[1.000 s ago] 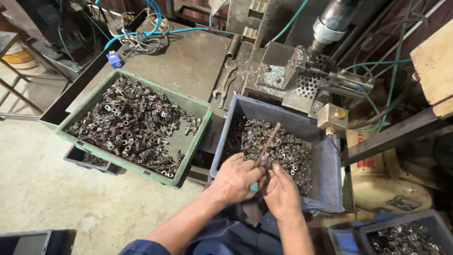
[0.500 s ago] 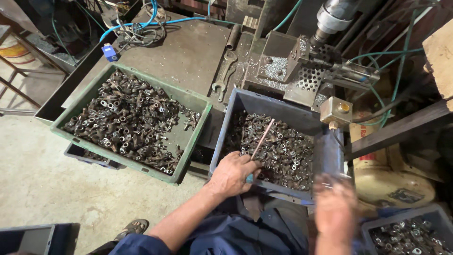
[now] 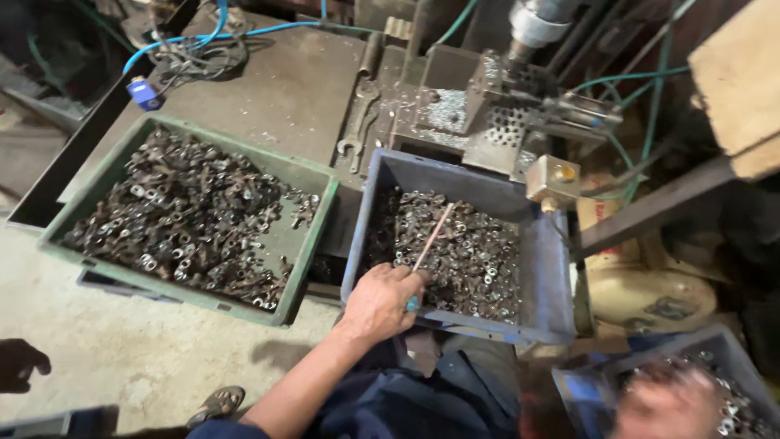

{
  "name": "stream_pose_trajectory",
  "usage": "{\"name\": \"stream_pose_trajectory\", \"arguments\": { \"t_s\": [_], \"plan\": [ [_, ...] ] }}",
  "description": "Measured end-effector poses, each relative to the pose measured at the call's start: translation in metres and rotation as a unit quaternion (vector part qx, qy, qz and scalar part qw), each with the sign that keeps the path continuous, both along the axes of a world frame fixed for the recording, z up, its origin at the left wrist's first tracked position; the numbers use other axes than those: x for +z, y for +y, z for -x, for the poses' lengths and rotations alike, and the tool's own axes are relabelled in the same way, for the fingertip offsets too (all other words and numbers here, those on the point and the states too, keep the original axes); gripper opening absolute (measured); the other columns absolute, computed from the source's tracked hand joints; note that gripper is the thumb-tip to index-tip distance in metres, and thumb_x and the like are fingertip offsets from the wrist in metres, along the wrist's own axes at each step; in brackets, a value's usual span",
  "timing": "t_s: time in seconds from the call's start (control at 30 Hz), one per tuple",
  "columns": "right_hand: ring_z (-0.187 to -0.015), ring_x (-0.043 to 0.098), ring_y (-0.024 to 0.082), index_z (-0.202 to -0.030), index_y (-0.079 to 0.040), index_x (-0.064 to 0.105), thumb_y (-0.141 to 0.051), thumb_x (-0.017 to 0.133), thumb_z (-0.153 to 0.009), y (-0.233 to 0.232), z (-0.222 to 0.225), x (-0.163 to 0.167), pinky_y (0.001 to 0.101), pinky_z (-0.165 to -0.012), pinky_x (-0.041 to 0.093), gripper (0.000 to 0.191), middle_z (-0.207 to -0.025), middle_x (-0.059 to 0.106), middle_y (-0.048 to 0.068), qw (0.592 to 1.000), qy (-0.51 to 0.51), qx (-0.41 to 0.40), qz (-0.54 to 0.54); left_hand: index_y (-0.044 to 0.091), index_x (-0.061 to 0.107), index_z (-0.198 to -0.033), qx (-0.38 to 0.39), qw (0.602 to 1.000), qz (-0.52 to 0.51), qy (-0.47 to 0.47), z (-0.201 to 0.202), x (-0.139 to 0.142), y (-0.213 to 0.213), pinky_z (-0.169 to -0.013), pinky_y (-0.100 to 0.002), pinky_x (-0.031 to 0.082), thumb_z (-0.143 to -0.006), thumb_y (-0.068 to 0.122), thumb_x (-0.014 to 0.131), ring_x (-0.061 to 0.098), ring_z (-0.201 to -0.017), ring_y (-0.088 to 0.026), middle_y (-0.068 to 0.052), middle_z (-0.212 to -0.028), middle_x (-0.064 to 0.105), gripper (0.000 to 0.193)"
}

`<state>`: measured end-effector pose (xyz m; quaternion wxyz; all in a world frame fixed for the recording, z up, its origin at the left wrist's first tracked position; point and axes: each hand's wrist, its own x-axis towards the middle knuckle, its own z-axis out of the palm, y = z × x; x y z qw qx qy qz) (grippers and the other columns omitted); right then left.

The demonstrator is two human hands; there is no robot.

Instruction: The person picks small machined metal parts from a bin, using a rod-like tool to lift them, and places them one at a time into the fixture of a top-facing machine. Machined parts drop into a collection bin, and the person moves finished parts between bins as the machine runs.

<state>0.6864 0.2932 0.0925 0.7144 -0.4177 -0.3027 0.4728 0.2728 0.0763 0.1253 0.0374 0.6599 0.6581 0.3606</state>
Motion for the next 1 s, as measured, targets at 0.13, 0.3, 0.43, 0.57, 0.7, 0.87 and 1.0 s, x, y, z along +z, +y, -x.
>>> {"name": "stream_pose_trajectory", "arguments": {
  "t_s": [0.13,0.3,0.43,0.57,0.7,0.87,1.0],
  "plan": [
    [-0.092,0.064,0.024,-0.116,-0.007,0.061,-0.009,0.064,-0.099,-0.032,0.095,-0.016,0.0390,-0.082,0.054,0.018,-0.106,0.067,0.012,0.983,-0.037,0.179,0.017,0.009,0.063,-0.127,0.036,0.999,-0.022,-0.004,-0.003,0.008,0.002,-0.079,-0.046,0.052,-0.077,0.011,0.070,0.065,-0.083,-0.036,-0.013,-0.089,0.068,0.051],
    [-0.090,0.067,0.024,-0.111,-0.010,0.059,-0.001,0.063,-0.093,-0.035,0.138,-0.033,0.0369,-0.081,0.055,0.021,-0.104,0.068,0.013,0.953,0.099,0.285,0.018,0.016,0.054,-0.144,0.136,0.982,0.067,-0.111,-0.011,0.016,0.007,-0.072,-0.053,0.053,-0.083,0.015,0.069,0.067,-0.079,-0.044,-0.020,-0.086,0.071,0.064],
    [-0.085,0.063,0.020,-0.118,0.002,0.056,0.015,0.057,-0.108,-0.023,0.051,-0.020,0.0275,-0.071,0.053,0.016,-0.108,0.066,0.019,0.865,0.338,0.352,-0.114,0.012,0.052,-0.139,0.124,0.969,0.072,-0.199,-0.016,0.010,0.014,-0.070,-0.050,0.057,-0.082,0.015,0.065,0.072,-0.080,-0.042,-0.017,-0.090,0.075,0.059],
    [-0.080,0.067,0.032,-0.099,-0.003,0.056,-0.019,0.060,-0.101,-0.019,-0.030,0.010,0.0419,-0.070,0.060,0.016,-0.085,0.061,0.010,0.961,0.268,0.022,-0.061,0.008,0.062,-0.129,0.122,0.980,0.018,-0.154,-0.014,0.003,0.013,-0.075,-0.048,0.057,-0.087,0.016,0.068,0.071,-0.089,-0.042,-0.020,-0.096,0.075,0.043],
    [-0.086,0.068,0.023,-0.118,-0.006,0.058,0.000,0.061,-0.097,-0.031,-0.019,0.020,0.0349,-0.076,0.059,0.022,-0.101,0.070,0.008,0.995,0.052,-0.030,-0.078,0.006,0.071,-0.116,0.113,0.979,-0.029,-0.170,-0.005,0.012,0.021,-0.069,-0.045,0.059,-0.088,0.019,0.070,0.074,-0.081,-0.038,-0.020,-0.092,0.074,0.031],
    [-0.081,0.070,0.013,-0.121,-0.004,0.060,0.000,0.069,-0.088,-0.050,0.080,0.007,0.0269,-0.075,0.056,0.034,-0.098,0.072,0.010,0.960,-0.272,0.063,-0.006,0.006,0.075,-0.105,0.050,0.994,-0.092,-0.036,0.021,0.060,0.075,-0.067,-0.045,0.058,-0.089,0.018,0.071,0.072,-0.078,-0.039,-0.021,-0.089,0.074,0.020],
    [-0.079,0.071,0.011,-0.117,-0.001,0.067,0.000,0.070,-0.090,-0.051,0.150,-0.003,0.0233,-0.071,0.057,0.027,-0.095,0.075,0.008,0.948,-0.147,0.276,-0.061,0.011,0.078,-0.103,0.070,0.985,-0.081,0.136,0.052,0.124,0.137,-0.067,-0.047,0.057,-0.089,0.021,0.073,0.071,-0.072,-0.038,-0.019,-0.085,0.074,0.018]
  ]
}}
